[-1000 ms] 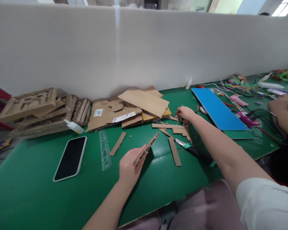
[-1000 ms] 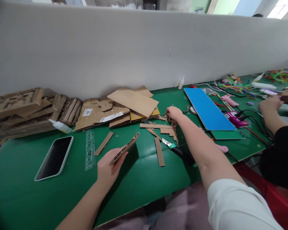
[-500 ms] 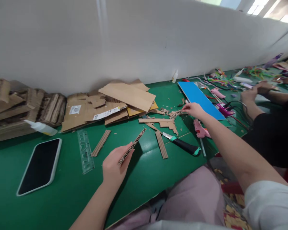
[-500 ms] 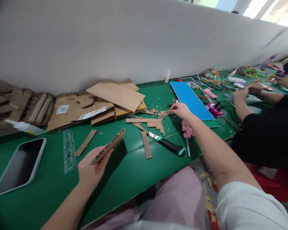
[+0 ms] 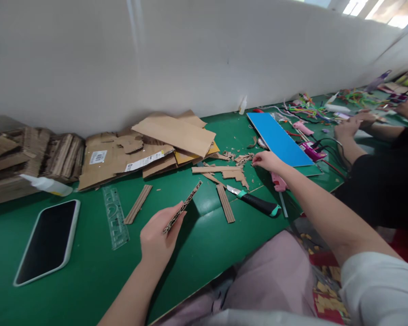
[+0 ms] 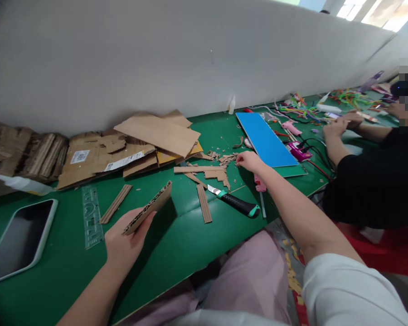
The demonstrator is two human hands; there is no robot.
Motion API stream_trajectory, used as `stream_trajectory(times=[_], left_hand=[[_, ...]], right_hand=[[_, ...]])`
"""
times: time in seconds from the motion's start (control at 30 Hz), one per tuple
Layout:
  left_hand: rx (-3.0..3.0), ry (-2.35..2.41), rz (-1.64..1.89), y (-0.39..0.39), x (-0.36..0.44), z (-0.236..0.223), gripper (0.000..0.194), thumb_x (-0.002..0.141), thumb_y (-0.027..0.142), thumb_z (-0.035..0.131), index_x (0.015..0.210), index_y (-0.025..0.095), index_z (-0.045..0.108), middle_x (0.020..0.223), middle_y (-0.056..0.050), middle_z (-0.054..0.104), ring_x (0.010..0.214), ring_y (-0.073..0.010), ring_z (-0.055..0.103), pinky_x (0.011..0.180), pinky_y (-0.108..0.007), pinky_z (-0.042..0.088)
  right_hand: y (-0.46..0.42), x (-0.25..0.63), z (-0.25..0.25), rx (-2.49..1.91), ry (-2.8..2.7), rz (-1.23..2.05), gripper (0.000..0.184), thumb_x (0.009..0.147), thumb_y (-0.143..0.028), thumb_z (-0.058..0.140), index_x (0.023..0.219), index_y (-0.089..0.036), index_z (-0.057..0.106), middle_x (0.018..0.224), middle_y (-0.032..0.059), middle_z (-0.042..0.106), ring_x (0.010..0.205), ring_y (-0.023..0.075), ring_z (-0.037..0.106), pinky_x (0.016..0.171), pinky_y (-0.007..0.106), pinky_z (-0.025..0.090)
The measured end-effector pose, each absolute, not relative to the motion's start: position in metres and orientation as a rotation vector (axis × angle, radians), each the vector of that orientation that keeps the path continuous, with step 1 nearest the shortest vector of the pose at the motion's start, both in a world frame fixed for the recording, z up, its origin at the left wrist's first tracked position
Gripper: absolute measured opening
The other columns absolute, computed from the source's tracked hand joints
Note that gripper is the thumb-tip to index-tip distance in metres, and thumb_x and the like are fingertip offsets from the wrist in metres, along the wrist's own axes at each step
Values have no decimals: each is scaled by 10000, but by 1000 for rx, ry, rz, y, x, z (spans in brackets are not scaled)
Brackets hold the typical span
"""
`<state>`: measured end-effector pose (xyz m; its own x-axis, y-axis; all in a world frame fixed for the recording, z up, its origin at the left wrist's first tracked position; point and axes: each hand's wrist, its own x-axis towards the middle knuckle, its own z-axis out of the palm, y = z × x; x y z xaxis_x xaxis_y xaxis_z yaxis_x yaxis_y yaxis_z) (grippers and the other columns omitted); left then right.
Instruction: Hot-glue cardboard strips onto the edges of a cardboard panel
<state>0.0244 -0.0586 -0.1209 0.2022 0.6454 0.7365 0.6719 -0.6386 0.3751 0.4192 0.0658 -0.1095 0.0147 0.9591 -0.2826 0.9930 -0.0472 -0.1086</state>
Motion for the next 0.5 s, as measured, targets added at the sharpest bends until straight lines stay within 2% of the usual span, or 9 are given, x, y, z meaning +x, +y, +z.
stream_trajectory(times=[0.5], left_hand=[[-2412, -1305, -1462, -59, 26, -119, 206, 786, 159, 624, 989, 174, 652, 810, -36, 694, 716, -155, 656, 680, -237, 519]], right_hand=[[65, 415, -110, 2117, 2089, -276, 306, 871, -336, 509, 1124, -167, 540, 1135, 73, 563, 959, 180, 572, 810, 389, 491]])
